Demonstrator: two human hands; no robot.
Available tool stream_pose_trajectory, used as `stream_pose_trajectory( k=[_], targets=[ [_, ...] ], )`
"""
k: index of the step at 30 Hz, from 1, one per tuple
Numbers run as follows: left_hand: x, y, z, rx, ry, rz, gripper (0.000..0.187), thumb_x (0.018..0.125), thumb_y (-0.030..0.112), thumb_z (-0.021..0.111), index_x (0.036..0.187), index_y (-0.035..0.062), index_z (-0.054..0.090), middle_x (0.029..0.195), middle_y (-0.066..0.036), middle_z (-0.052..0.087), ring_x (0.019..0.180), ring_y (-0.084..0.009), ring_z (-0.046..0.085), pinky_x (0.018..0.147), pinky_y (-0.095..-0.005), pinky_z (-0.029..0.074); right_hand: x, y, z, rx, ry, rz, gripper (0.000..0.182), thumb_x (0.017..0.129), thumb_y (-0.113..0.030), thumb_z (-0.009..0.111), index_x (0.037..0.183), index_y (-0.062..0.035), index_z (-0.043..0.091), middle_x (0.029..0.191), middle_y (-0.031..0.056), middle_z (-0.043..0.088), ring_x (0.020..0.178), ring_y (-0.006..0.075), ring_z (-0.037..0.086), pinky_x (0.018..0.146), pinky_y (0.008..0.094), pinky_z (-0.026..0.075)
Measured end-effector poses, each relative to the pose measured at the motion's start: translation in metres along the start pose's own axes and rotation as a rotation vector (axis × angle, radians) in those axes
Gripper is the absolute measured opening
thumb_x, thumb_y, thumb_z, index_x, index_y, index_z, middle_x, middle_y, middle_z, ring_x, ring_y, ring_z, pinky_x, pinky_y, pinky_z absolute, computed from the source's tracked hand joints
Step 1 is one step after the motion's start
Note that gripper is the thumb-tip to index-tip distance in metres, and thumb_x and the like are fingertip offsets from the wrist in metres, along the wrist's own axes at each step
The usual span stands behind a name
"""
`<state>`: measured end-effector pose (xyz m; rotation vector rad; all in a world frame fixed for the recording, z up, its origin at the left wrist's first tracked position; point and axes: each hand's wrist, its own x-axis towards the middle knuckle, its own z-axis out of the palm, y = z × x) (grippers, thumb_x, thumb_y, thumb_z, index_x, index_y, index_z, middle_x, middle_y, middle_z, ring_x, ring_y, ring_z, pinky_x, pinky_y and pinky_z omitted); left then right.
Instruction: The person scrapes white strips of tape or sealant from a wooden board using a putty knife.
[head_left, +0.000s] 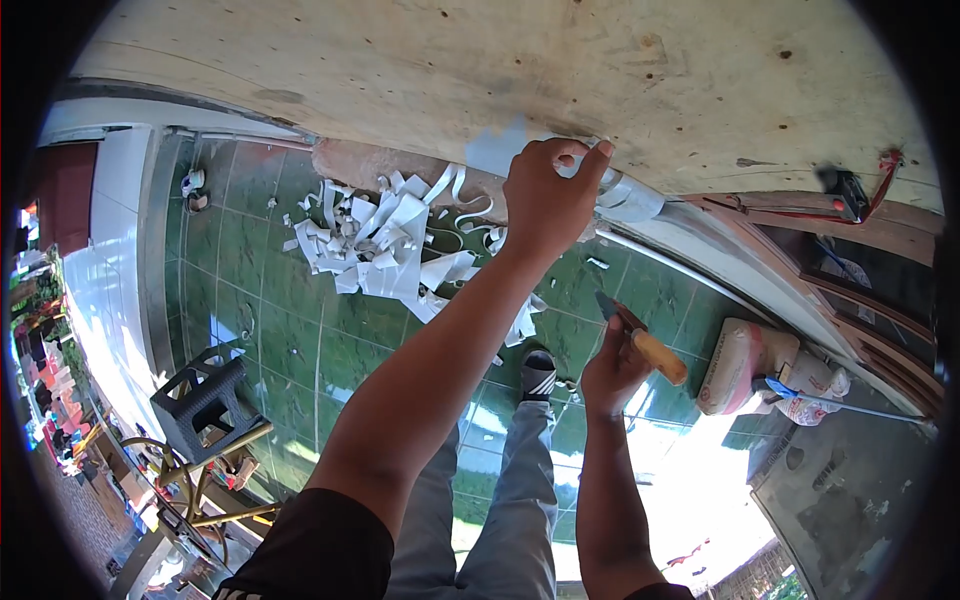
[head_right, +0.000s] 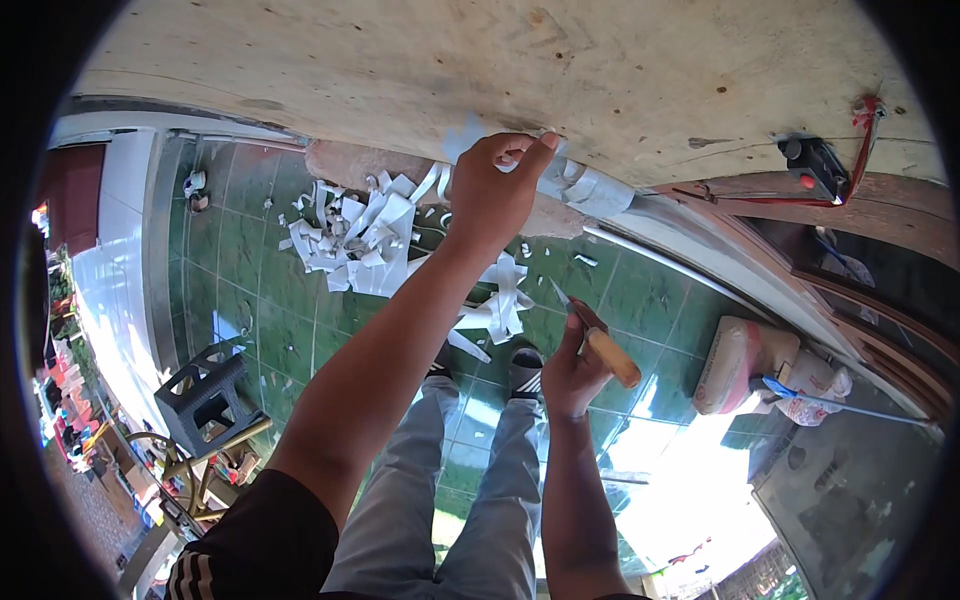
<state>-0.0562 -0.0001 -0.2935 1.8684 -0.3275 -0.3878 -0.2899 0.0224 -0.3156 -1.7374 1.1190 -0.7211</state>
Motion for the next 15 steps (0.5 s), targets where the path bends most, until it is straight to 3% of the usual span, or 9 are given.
stream_pose_trajectory(
  k=[1,4,15],
  targets=[
    [0.004,0.008,0.001,-0.096,-0.052,-0.181,0.037,0.096,0.034,0.075,0.093,-0.0029,0.078,0.080,-0.010,0.073,0.079,-0.0161,0.064,0.077,-0.0305,0.049,0.002,-0.005,-0.001,-0.017,0.001,-0.009,0.019,0.104,-0.006,0.061,0.117,0.0035,0.072,0.110,0.0141,0.075,0.099,0.0227,0.072,0.088,0.0337,0.055],
    [0.003,0.007,0.003,-0.245,-0.041,-0.170,0.037,0.094,0.030,0.074,0.102,-0.0052,0.078,0.087,-0.020,0.076,0.080,-0.0289,0.072,0.077,-0.0362,0.053,-0.006,0.001,-0.003,-0.057,-0.033,-0.020,0.021,0.106,-0.007,0.060,0.118,0.0057,0.070,0.111,0.0148,0.073,0.102,0.0213,0.071,0.090,0.0325,0.054],
    [-0.015,-0.003,0.000,-0.224,-0.028,-0.211,0.032,0.094,0.024,0.074,0.100,-0.0070,0.078,0.082,-0.018,0.076,0.073,-0.0217,0.070,0.072,-0.0351,0.052,-0.050,0.015,0.006,-0.014,-0.071,0.092,0.019,0.105,-0.009,0.061,0.115,0.0029,0.072,0.110,0.0153,0.076,0.100,0.0263,0.074,0.088,0.0351,0.057]
  ],
)
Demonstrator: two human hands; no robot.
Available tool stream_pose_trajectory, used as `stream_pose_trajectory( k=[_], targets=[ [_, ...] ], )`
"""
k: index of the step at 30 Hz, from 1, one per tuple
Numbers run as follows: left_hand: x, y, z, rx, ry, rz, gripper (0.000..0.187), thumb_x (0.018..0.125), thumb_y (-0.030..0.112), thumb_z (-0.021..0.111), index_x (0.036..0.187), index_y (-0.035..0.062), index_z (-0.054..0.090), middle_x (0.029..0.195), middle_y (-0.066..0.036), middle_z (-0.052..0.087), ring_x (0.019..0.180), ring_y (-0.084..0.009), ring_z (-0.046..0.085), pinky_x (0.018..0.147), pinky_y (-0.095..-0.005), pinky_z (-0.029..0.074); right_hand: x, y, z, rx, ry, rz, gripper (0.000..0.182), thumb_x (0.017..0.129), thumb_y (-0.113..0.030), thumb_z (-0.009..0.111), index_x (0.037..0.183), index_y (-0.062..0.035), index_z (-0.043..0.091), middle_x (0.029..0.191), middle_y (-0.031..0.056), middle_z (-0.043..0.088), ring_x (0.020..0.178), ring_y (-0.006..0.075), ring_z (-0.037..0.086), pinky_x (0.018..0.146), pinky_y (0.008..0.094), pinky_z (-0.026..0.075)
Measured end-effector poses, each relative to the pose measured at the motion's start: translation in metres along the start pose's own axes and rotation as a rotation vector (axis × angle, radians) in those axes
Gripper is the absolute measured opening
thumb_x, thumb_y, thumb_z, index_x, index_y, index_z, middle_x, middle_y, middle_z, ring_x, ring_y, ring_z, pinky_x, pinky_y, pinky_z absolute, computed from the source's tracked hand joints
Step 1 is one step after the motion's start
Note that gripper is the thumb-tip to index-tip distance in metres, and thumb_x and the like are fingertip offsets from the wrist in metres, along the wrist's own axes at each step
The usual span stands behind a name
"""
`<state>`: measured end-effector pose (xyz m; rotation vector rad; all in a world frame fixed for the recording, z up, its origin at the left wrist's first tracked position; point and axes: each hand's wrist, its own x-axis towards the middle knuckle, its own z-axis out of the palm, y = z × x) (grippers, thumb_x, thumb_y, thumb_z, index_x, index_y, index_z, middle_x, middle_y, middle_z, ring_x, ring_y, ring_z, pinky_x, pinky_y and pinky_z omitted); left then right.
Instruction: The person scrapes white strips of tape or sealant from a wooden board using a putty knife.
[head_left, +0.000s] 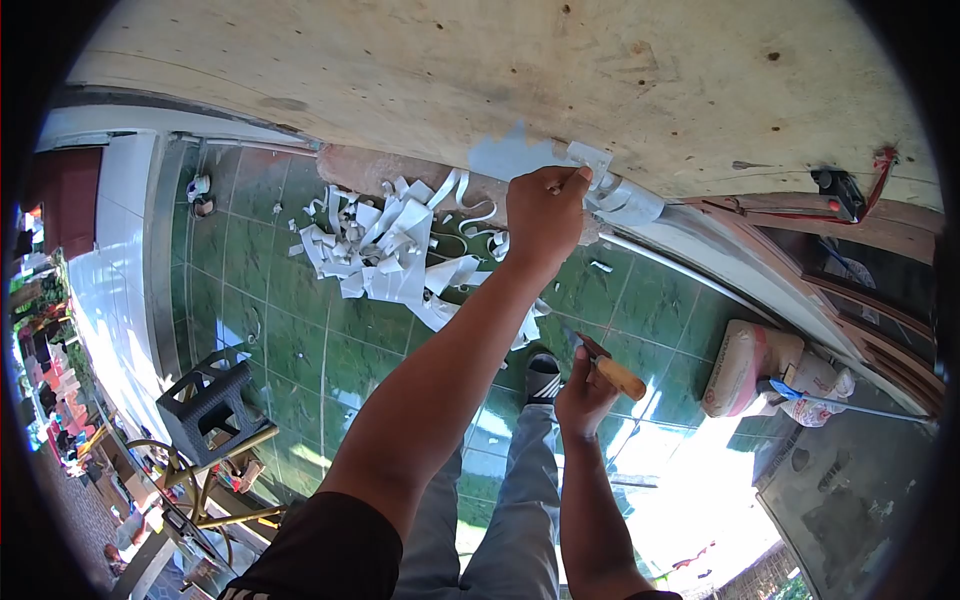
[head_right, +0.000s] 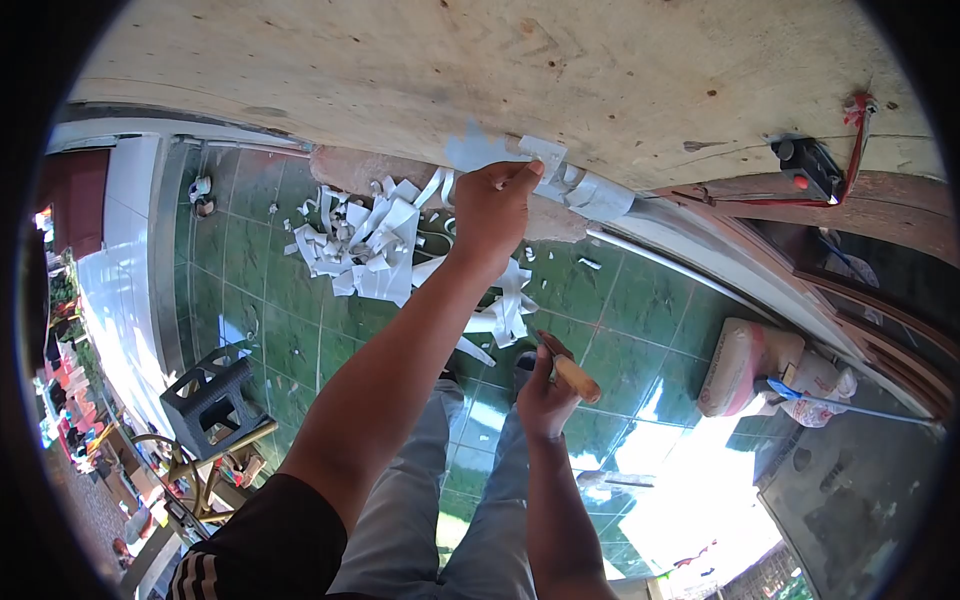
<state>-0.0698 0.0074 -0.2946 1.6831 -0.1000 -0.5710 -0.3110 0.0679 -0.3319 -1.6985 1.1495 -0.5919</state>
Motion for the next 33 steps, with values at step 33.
stream_pose_trajectory(
  k=[33],
  targets=[
    [0.056,-0.015,-0.024,0.176,-0.225,0.045,0.046,0.097,0.040,0.072,0.087,-0.0037,0.069,0.077,-0.016,0.068,0.073,-0.0241,0.057,0.074,-0.0387,0.047,-0.027,0.028,-0.009,0.007,-0.046,0.109,0.018,0.102,-0.006,0.063,0.115,0.0010,0.074,0.106,0.0154,0.077,0.096,0.0258,0.074,0.088,0.0351,0.056]
  ],
)
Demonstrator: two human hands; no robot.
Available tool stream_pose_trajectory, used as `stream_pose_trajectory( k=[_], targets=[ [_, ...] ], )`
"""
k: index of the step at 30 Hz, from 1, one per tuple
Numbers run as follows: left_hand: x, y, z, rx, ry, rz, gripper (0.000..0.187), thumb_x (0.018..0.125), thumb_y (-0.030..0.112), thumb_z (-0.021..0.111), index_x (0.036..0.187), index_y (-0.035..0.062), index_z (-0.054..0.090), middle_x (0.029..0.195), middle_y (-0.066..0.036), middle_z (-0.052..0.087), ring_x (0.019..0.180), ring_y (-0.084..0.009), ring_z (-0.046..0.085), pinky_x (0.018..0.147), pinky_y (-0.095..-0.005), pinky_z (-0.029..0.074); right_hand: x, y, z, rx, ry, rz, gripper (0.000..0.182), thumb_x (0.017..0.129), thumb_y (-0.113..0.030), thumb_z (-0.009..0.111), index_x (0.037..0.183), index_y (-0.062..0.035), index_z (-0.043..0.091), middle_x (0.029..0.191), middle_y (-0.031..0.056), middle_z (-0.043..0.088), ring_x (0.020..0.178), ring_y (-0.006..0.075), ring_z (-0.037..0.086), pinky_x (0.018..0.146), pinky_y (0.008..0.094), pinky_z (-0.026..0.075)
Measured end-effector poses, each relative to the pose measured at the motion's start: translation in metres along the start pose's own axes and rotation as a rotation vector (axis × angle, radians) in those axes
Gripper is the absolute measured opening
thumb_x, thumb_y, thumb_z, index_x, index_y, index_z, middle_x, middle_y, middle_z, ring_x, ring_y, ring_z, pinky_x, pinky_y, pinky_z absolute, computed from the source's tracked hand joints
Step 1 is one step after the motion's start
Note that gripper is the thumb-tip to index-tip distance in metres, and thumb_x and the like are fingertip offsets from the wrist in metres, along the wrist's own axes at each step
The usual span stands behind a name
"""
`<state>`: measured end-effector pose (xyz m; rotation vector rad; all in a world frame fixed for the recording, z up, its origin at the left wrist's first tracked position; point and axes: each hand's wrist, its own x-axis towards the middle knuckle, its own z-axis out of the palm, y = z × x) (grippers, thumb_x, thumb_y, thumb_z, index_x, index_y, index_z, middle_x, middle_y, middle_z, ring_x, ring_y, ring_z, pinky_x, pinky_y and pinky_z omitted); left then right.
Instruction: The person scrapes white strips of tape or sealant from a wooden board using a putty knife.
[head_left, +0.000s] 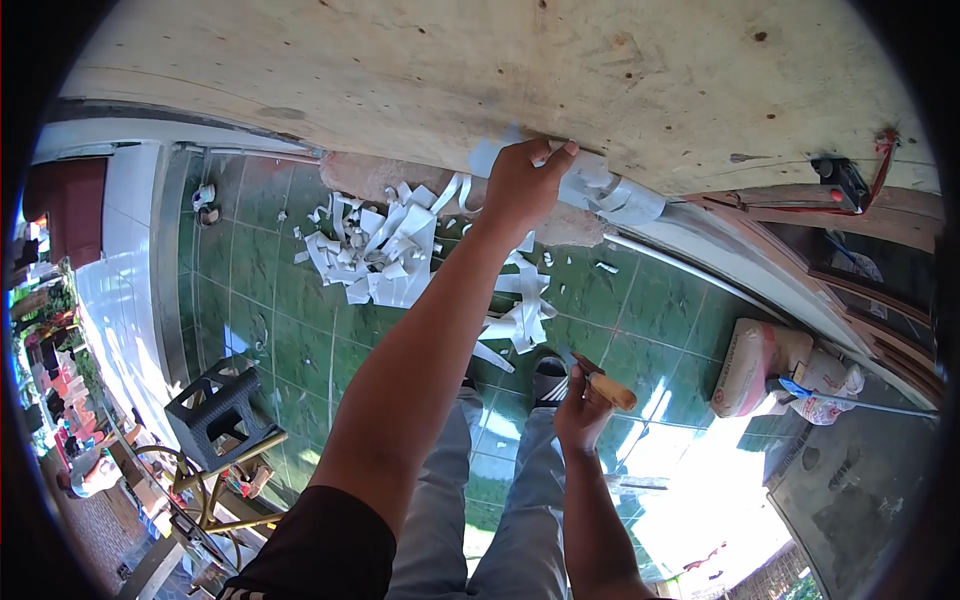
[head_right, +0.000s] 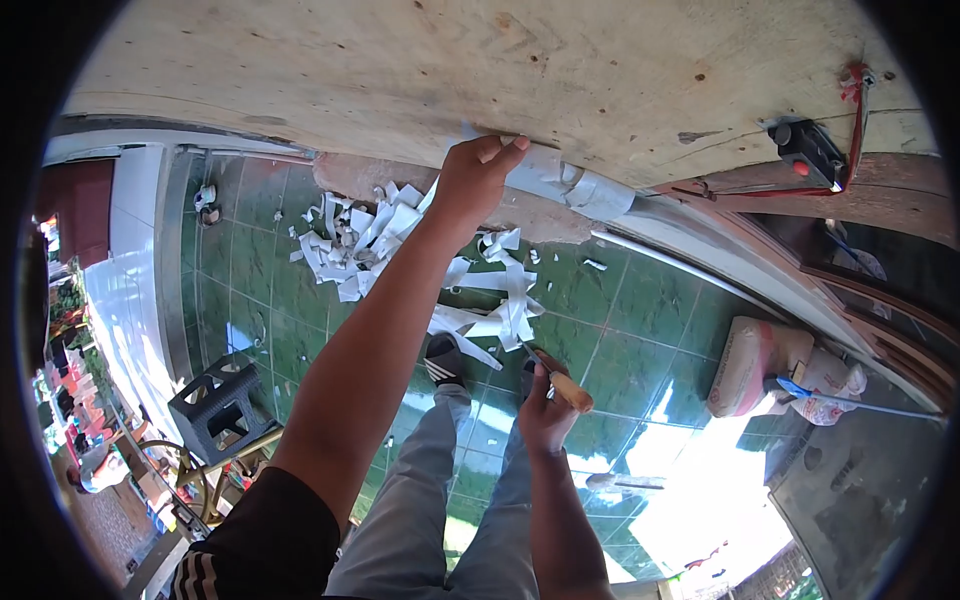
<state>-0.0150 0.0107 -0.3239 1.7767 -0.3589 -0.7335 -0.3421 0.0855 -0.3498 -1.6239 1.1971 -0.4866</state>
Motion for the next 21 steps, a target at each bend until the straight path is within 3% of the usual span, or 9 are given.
stream_pose_trajectory(
  k=[5,8,11,18,21],
  targets=[
    [-0.010,0.007,0.004,-0.094,-0.023,-0.153,0.038,0.100,0.030,0.069,0.082,-0.0036,0.067,0.069,-0.010,0.061,0.066,-0.0177,0.048,0.065,-0.0369,0.041,-0.004,-0.008,-0.002,-0.058,-0.011,-0.024,0.018,0.100,-0.004,0.064,0.114,0.0010,0.075,0.105,0.0153,0.077,0.096,0.0259,0.075,0.089,0.0354,0.056],
    [-0.016,0.004,0.008,-0.247,0.002,-0.130,0.036,0.100,0.032,0.072,0.095,-0.0041,0.073,0.078,0.000,0.063,0.073,-0.0104,0.045,0.066,-0.0310,0.040,-0.006,-0.010,-0.002,-0.068,-0.006,-0.027,0.018,0.100,-0.003,0.064,0.113,0.0012,0.075,0.105,0.0153,0.077,0.097,0.0259,0.074,0.089,0.0353,0.056],
    [-0.014,-0.001,0.007,-0.136,0.010,-0.072,0.039,0.101,0.027,0.069,0.078,-0.0052,0.065,0.064,-0.006,0.056,0.063,-0.0157,0.043,0.062,-0.0380,0.039,-0.010,-0.010,-0.002,-0.080,-0.006,-0.030,0.018,0.100,-0.003,0.064,0.113,0.0014,0.075,0.105,0.0154,0.077,0.097,0.0258,0.074,0.090,0.0353,0.056],
    [-0.019,-0.007,0.008,-0.160,0.004,-0.144,0.040,0.100,0.029,0.071,0.082,-0.0065,0.068,0.066,-0.007,0.060,0.064,-0.0141,0.045,0.062,-0.0364,0.040,-0.011,-0.003,0.003,0.032,0.024,0.030,0.018,0.102,-0.004,0.062,0.115,0.0022,0.072,0.110,0.0161,0.076,0.101,0.0268,0.074,0.091,0.0354,0.056],
    [-0.024,-0.008,0.011,-0.208,0.036,-0.132,0.040,0.100,0.031,0.072,0.087,-0.0071,0.072,0.068,-0.006,0.062,0.065,-0.0133,0.047,0.063,-0.0353,0.041,0.015,-0.020,0.004,0.062,0.110,-0.149,0.015,0.103,-0.003,0.061,0.114,0.0020,0.071,0.112,0.0159,0.076,0.103,0.0273,0.074,0.092,0.0360,0.057]
  ],
)
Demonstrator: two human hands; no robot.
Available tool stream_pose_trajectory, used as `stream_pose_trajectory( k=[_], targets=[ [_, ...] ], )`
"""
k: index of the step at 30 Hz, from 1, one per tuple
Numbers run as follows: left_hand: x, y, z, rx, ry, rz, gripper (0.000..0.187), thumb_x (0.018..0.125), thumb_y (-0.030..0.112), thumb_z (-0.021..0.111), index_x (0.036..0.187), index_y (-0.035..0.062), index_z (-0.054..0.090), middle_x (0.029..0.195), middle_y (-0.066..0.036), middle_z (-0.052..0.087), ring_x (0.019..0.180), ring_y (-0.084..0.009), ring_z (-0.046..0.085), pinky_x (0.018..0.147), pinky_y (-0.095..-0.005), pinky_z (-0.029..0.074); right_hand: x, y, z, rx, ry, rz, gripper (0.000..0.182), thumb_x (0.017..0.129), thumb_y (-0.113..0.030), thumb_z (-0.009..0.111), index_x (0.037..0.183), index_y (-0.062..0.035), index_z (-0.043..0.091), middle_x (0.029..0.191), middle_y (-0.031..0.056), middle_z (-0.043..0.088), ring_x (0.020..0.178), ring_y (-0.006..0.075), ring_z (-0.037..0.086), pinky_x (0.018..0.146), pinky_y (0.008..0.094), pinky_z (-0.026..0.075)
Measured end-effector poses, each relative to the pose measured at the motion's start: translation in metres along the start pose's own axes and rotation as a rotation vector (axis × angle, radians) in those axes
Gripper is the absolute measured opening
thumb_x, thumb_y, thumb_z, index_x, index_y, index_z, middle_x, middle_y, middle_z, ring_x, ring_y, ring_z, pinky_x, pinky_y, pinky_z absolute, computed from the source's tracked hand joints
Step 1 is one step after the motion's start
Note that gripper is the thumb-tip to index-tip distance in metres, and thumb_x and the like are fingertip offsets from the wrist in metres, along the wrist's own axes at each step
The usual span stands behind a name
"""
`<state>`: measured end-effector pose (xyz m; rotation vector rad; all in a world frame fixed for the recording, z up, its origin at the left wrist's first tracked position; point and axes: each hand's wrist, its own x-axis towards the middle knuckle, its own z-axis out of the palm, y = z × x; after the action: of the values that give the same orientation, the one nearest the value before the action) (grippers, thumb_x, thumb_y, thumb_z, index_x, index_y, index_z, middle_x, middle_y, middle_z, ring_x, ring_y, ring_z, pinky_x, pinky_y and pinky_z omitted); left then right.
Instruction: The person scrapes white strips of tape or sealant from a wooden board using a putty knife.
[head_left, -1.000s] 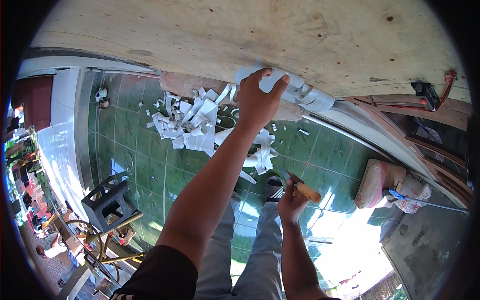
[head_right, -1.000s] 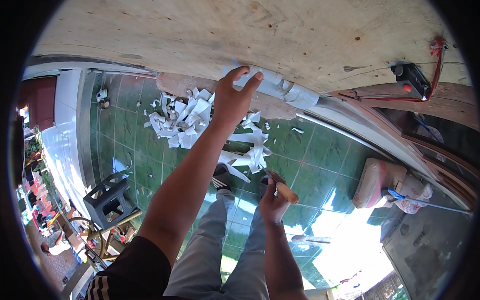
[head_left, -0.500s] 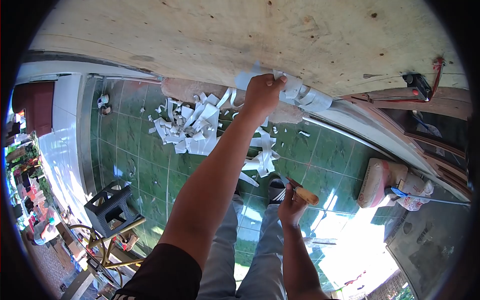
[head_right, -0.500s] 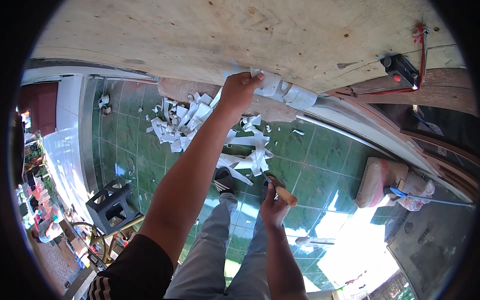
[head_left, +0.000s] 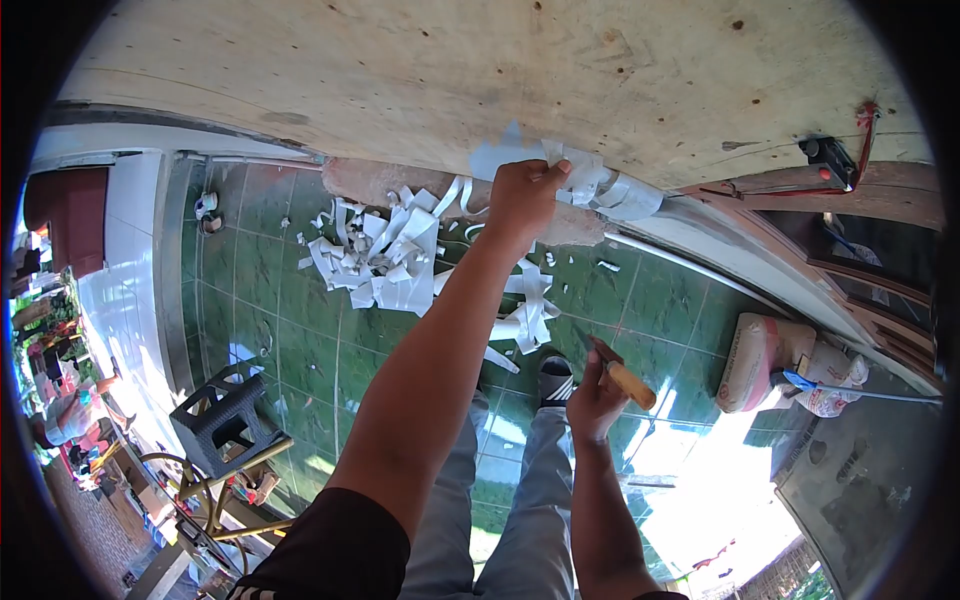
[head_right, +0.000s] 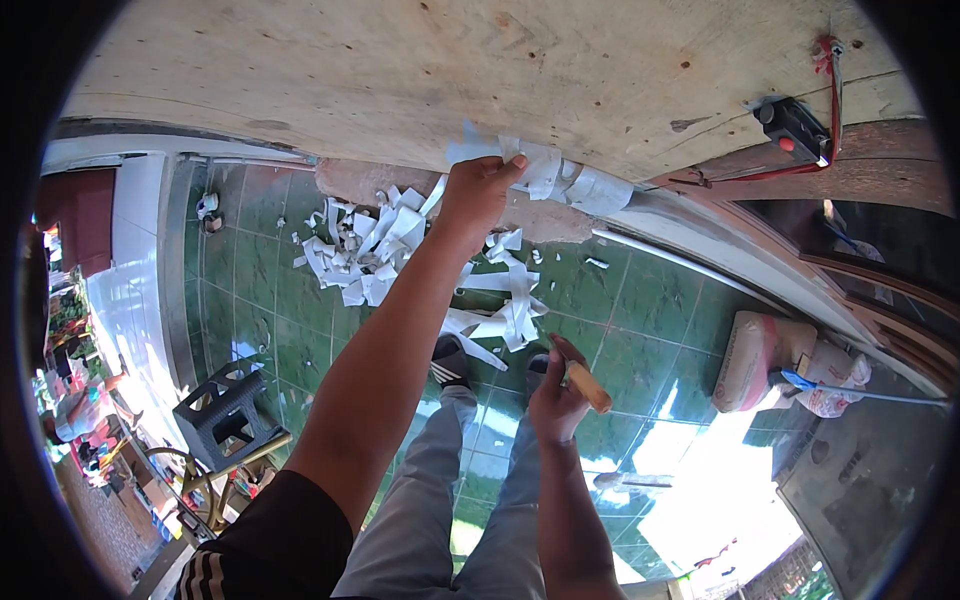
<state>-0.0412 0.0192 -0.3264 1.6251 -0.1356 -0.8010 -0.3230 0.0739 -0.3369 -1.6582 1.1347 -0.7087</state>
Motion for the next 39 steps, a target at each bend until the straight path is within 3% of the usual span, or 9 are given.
stream_pose_trajectory(
  k=[8,11,14,17,21,29,32,36,39],
  targets=[
    [0.000,-0.019,-0.001,-0.009,-0.004,-0.020,0.042,0.098,0.033,0.072,0.090,-0.0077,0.074,0.066,-0.007,0.060,0.063,-0.0136,0.046,0.060,-0.0361,0.041,0.142,-0.064,0.026,-0.103,0.003,-0.587,0.013,0.099,0.002,0.065,0.110,0.0030,0.070,0.108,0.0166,0.076,0.098,0.0312,0.075,0.087,0.0388,0.059],
    [0.000,-0.016,-0.008,0.071,-0.052,-0.130,0.040,0.097,0.032,0.077,0.109,-0.0061,0.077,0.093,-0.009,0.076,0.083,-0.0143,0.062,0.081,-0.0312,0.048,0.173,-0.074,0.033,-0.099,0.022,-0.614,0.012,0.099,0.000,0.067,0.110,0.0031,0.071,0.107,0.0161,0.076,0.098,0.0299,0.075,0.088,0.0380,0.059],
    [-0.004,-0.017,-0.012,0.109,-0.082,-0.158,0.041,0.097,0.032,0.077,0.110,-0.0069,0.076,0.095,-0.010,0.076,0.086,-0.0149,0.064,0.083,-0.0311,0.049,0.191,-0.076,0.031,-0.093,0.042,-0.603,0.013,0.100,-0.001,0.067,0.112,0.0024,0.071,0.109,0.0148,0.076,0.100,0.0272,0.074,0.088,0.0363,0.058],
    [-0.009,-0.039,-0.005,-0.001,-0.008,-0.038,0.042,0.096,0.034,0.072,0.099,-0.0074,0.077,0.075,-0.014,0.071,0.067,-0.0184,0.060,0.068,-0.0362,0.049,0.193,-0.079,0.028,-0.094,0.057,-0.579,0.015,0.102,-0.003,0.065,0.115,0.0018,0.071,0.111,0.0139,0.075,0.102,0.0247,0.073,0.089,0.0346,0.057],
    [-0.009,-0.043,-0.007,0.023,-0.011,-0.026,0.043,0.096,0.036,0.072,0.102,-0.0071,0.077,0.082,-0.018,0.075,0.073,-0.0217,0.068,0.072,-0.0363,0.052,0.191,-0.078,0.027,-0.137,0.055,-0.641,0.017,0.104,-0.005,0.064,0.117,0.0020,0.070,0.113,0.0140,0.075,0.103,0.0243,0.072,0.090,0.0339,0.056],
    [-0.012,-0.043,-0.015,0.099,-0.041,-0.075,0.043,0.097,0.033,0.075,0.109,-0.0076,0.076,0.089,-0.007,0.075,0.078,-0.0114,0.059,0.074,-0.0284,0.047,0.184,-0.066,0.026,-0.123,0.079,-0.546,0.018,0.105,-0.008,0.064,0.116,0.0034,0.070,0.113,0.0138,0.075,0.102,0.0245,0.072,0.092,0.0354,0.055],
    [-0.014,-0.043,-0.017,0.158,-0.043,-0.042,0.044,0.096,0.036,0.070,0.105,-0.0066,0.077,0.086,-0.021,0.077,0.077,-0.0250,0.071,0.077,-0.0366,0.053,0.184,-0.055,0.023,0.049,0.089,-0.412,0.015,0.102,-0.003,0.063,0.113,0.0041,0.071,0.106,0.0126,0.075,0.102,0.0238,0.072,0.092,0.0348,0.055],
    [-0.018,-0.041,-0.018,0.178,-0.049,-0.073,0.046,0.098,0.038,0.070,0.105,-0.0064,0.077,0.085,-0.021,0.077,0.077,-0.0240,0.070,0.077,-0.0369,0.052,0.184,-0.046,0.018,0.312,0.038,-0.341,0.014,0.092,0.007,0.061,0.105,0.0027,0.067,0.092,0.0100,0.072,0.095,0.0209,0.072,0.086,0.0313,0.055],
    [-0.019,-0.042,-0.021,0.238,-0.044,-0.020,0.046,0.099,0.039,0.069,0.105,-0.0060,0.076,0.084,-0.020,0.076,0.075,-0.0239,0.070,0.075,-0.0373,0.052,0.178,-0.031,0.011,0.368,0.027,0.002,0.016,0.086,0.006,0.061,0.100,-0.0012,0.061,0.084,0.0051,0.064,0.080,0.0146,0.064,0.072,0.0276,0.049]
  ],
)
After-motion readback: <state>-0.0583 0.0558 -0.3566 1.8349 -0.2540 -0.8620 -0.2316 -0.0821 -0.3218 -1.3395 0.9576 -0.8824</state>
